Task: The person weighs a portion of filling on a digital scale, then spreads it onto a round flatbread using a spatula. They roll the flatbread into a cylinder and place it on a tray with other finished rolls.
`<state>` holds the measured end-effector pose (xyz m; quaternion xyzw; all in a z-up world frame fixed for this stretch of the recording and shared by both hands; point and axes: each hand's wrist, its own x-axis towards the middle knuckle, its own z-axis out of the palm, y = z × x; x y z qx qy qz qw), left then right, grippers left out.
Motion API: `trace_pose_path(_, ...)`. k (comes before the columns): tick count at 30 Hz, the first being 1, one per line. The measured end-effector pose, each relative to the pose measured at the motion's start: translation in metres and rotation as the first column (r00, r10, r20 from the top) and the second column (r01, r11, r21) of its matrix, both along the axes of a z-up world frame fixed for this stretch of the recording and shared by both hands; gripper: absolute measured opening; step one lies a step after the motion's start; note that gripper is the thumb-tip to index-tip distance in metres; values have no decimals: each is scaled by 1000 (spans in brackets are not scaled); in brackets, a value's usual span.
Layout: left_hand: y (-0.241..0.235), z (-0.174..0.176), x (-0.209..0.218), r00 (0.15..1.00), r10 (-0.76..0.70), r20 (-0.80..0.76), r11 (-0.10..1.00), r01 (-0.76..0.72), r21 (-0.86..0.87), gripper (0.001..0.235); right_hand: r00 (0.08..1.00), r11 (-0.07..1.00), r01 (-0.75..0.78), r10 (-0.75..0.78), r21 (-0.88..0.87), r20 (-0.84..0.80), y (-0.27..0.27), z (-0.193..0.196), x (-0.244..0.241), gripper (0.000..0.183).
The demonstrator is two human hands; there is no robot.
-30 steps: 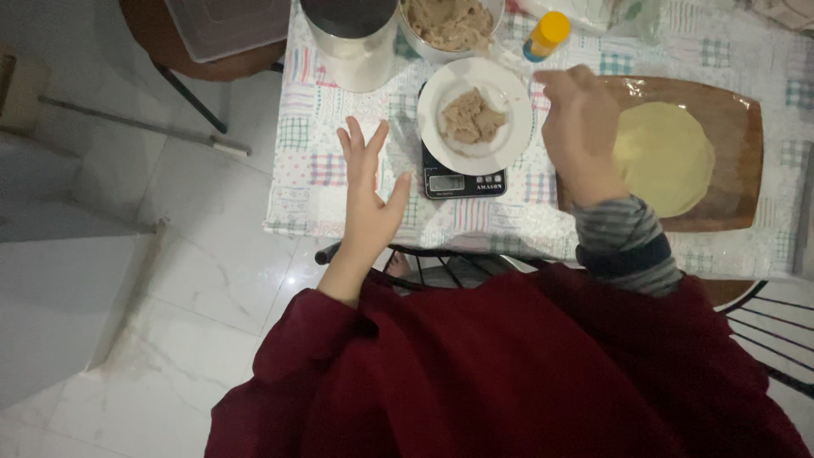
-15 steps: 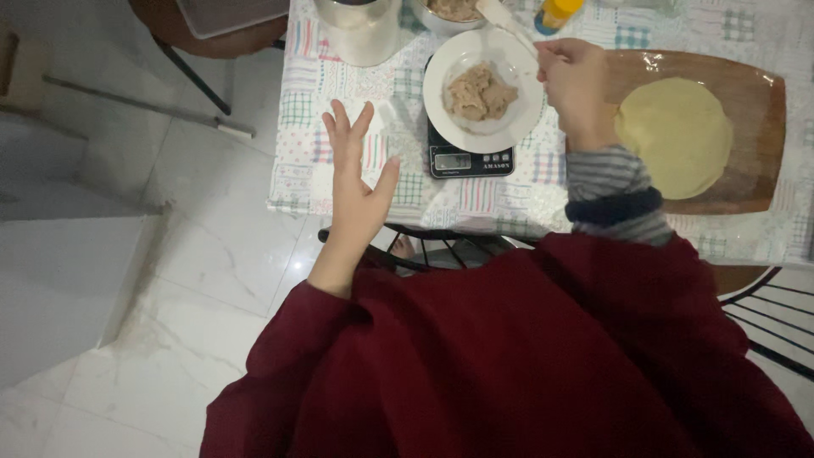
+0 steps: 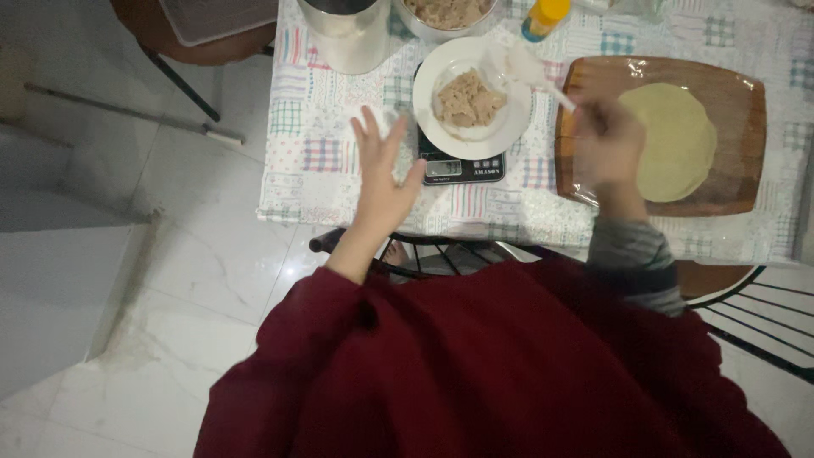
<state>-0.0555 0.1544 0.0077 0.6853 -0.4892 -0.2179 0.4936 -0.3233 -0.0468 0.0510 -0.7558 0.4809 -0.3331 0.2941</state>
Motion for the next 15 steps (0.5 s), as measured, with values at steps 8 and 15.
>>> trace_pose_path(8,-53,-37,-33,988,123,96,991,-118,-57,79,997,998,-18,14,-54,-72,40,-19,12,20)
trace_pose_path(15,-89,-57,-1,937,242,-251,970,-233,64,73,989,974,-44,12,-221,-146,67,-19,33,19)
